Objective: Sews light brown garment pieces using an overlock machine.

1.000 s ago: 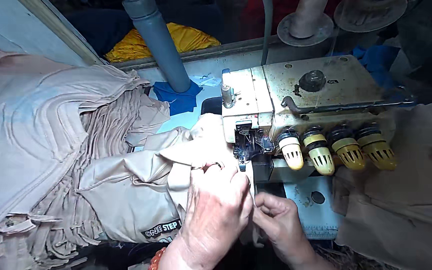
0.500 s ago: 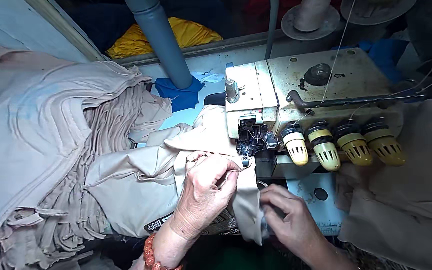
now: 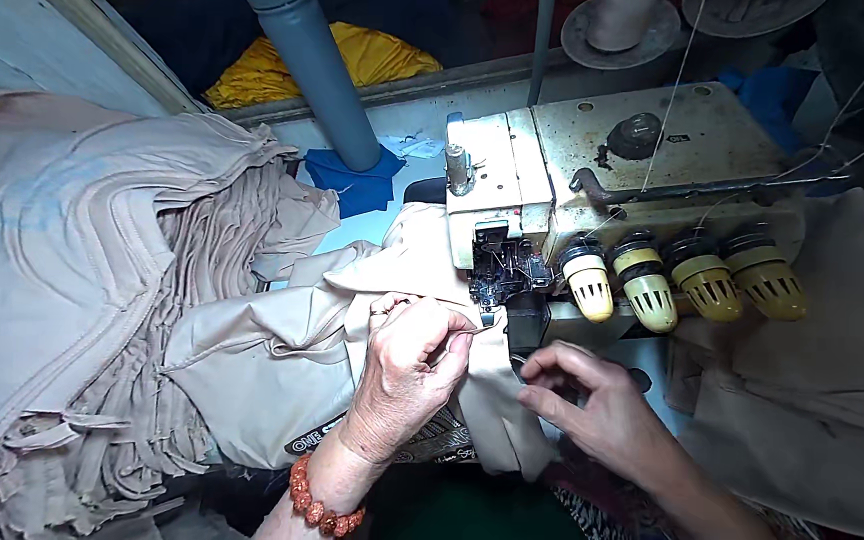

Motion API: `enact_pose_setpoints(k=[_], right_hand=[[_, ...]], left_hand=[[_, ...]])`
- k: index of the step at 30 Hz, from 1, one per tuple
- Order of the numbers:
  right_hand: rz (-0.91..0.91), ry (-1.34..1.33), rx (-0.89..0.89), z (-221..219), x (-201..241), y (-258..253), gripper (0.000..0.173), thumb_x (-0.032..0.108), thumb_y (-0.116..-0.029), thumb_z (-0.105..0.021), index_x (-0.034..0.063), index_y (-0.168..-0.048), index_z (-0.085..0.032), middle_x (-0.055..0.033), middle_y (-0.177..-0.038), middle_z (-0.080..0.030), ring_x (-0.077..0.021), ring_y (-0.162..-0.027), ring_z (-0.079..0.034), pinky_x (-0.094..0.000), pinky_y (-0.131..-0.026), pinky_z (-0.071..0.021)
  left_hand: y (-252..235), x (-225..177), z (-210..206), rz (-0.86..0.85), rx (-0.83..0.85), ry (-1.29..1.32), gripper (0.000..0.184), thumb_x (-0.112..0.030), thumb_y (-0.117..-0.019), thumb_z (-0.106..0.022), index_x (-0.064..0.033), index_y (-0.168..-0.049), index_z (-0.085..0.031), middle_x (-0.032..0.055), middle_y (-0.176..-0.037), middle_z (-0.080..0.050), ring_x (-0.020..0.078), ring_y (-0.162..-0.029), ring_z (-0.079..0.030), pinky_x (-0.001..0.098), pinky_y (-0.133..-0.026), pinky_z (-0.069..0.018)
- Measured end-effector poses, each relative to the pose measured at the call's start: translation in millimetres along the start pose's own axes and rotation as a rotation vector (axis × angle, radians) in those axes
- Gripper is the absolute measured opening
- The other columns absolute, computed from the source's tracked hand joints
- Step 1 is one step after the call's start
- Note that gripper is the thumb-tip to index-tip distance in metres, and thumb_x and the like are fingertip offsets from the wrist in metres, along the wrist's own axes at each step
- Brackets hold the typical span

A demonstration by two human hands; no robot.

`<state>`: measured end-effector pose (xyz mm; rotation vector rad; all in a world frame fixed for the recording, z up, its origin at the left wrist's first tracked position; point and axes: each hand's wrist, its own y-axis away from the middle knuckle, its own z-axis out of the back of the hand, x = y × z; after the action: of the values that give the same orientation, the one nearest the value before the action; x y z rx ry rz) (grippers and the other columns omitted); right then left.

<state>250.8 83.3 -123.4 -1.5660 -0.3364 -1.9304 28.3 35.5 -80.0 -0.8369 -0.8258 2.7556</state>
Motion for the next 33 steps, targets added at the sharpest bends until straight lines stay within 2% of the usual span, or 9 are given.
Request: enact_pose_setpoints(k=[4, 7, 9, 12, 16, 20, 25, 29, 33], right_hand=[[-0.239, -0.622, 0.113, -17.4, -1.2, -4.4, 0.02, 0.03, -0.0878, -0.078, 0.0106, -0.092, -0.074, 0.0079, -0.082, -0.07, 0.0019, -0.076, -0.066, -0.0174, -0.071, -0.0553], [-0.265, -0.839, 0.037, -28.7, 3.4, 2.0, 0.011, 0.016, -0.0863, -0.079, 0.0071, -0.09, -0.074, 0.0028, -0.077, -0.07, -0.0012, -0.07, -0.065, -0.0188, -0.067, -0.0552], [-0.205, -0.838, -0.004, -32.1, 2.3, 4.8, 0.007, 0.014, -0.0872, -0.078, 0.0074, -0.086, -0.075, 0.0039, -0.074, -0.068, 0.0009, -0.067, -0.063, -0.0171, -0.064, -0.0536], [-0.039, -0.692, -0.003, -32.5, -3.3, 7.8, 0.011, 0.015, -0.0917, -0.074, 0.0052, -0.088, -0.075, 0.0027, -0.087, -0.07, -0.0003, -0.083, -0.064, -0.0177, -0.074, -0.0546], [-0.016, -0.635, 0.017, -29.7, 1.5, 14.4, 0.011, 0.005, -0.0941, -0.066, -0.001, -0.102, -0.072, 0.0013, -0.084, -0.073, 0.0, -0.074, -0.067, -0.0179, -0.068, -0.0569], [0.017, -0.681, 0.034, -29.1, 1.7, 19.8, 0.02, 0.0, -0.0936, -0.062, -0.0036, -0.111, -0.072, 0.0001, -0.088, -0.075, 0.0005, -0.076, -0.068, -0.0181, -0.07, -0.0578], [0.028, -0.679, -0.021, -37.7, 3.2, 15.6, 0.022, -0.003, -0.0918, -0.063, -0.0063, -0.112, -0.072, -0.002, -0.089, -0.077, -0.0007, -0.077, -0.07, -0.0191, -0.072, -0.0593], [-0.001, -0.643, -0.093, -46.0, 8.0, 2.8, 0.017, -0.003, -0.0898, -0.06, -0.0027, -0.098, -0.075, 0.0037, -0.075, -0.069, 0.0039, -0.065, -0.06, -0.0147, -0.061, -0.0517], [-0.079, -0.683, -0.149, -45.6, 14.8, 2.1, 0.005, 0.001, -0.0893, -0.069, -0.0002, -0.091, -0.074, -0.0005, -0.075, -0.071, -0.0018, -0.067, -0.066, -0.0187, -0.063, -0.0562]], left_hand=[[-0.9, 0.6, 0.0, 0.001, 0.0, 0.0, 0.01, -0.016, -0.0896, -0.065, -0.0139, -0.086, -0.074, -0.0076, -0.077, -0.064, 0.0009, -0.073, -0.057, 0.0328, -0.09, -0.0438], [0.4, 1.8, -0.1, 0.002, 0.001, 0.01, 0.01, -0.016, -0.0895, -0.065, -0.0141, -0.086, -0.075, -0.0079, -0.077, -0.064, 0.0007, -0.074, -0.057, 0.0329, -0.091, -0.0439], [0.4, 1.2, 0.6, 0.007, 0.006, 0.013, 0.01, -0.017, -0.0896, -0.065, -0.0139, -0.086, -0.075, -0.008, -0.076, -0.064, 0.0009, -0.074, -0.057, 0.0337, -0.09, -0.0437], [2.6, -10.7, 12.7, 0.05, 0.09, -0.096, 0.013, -0.024, -0.0919, -0.063, -0.0175, -0.085, -0.072, -0.0116, -0.072, -0.06, -0.0004, -0.07, -0.056, 0.035, -0.091, -0.0451], [20.9, -25.9, 34.7, 0.129, 0.167, -0.228, 0.019, -0.029, -0.0932, -0.058, -0.0217, -0.081, -0.071, -0.0143, -0.066, -0.06, -0.0023, -0.063, -0.057, 0.0431, -0.093, -0.0451], [32.1, -38.3, 43.9, 0.097, 0.137, -0.162, 0.019, -0.025, -0.0956, -0.058, -0.0196, -0.087, -0.074, -0.0068, -0.085, -0.07, 0.0021, -0.082, -0.064, 0.0481, -0.106, -0.0375], [21.7, -56.1, 20.8, -0.032, 0.158, -0.278, 0.021, -0.024, -0.095, -0.056, -0.0164, -0.083, -0.071, -0.0034, -0.07, -0.065, 0.01, -0.066, -0.06, 0.0462, -0.095, -0.04], [8.7, -47.4, -1.5, -0.005, 0.062, -0.316, 0.019, -0.024, -0.0908, -0.059, -0.0169, -0.079, -0.072, -0.0061, -0.066, -0.06, 0.0093, -0.063, -0.057, 0.0376, -0.074, -0.0427], [17.6, -35.0, 5.5, 0.144, 0.067, -0.169, 0.012, -0.028, -0.09, -0.063, -0.0234, -0.086, -0.073, -0.0147, -0.074, -0.066, -0.001, -0.072, -0.061, 0.0434, -0.089, -0.045]])
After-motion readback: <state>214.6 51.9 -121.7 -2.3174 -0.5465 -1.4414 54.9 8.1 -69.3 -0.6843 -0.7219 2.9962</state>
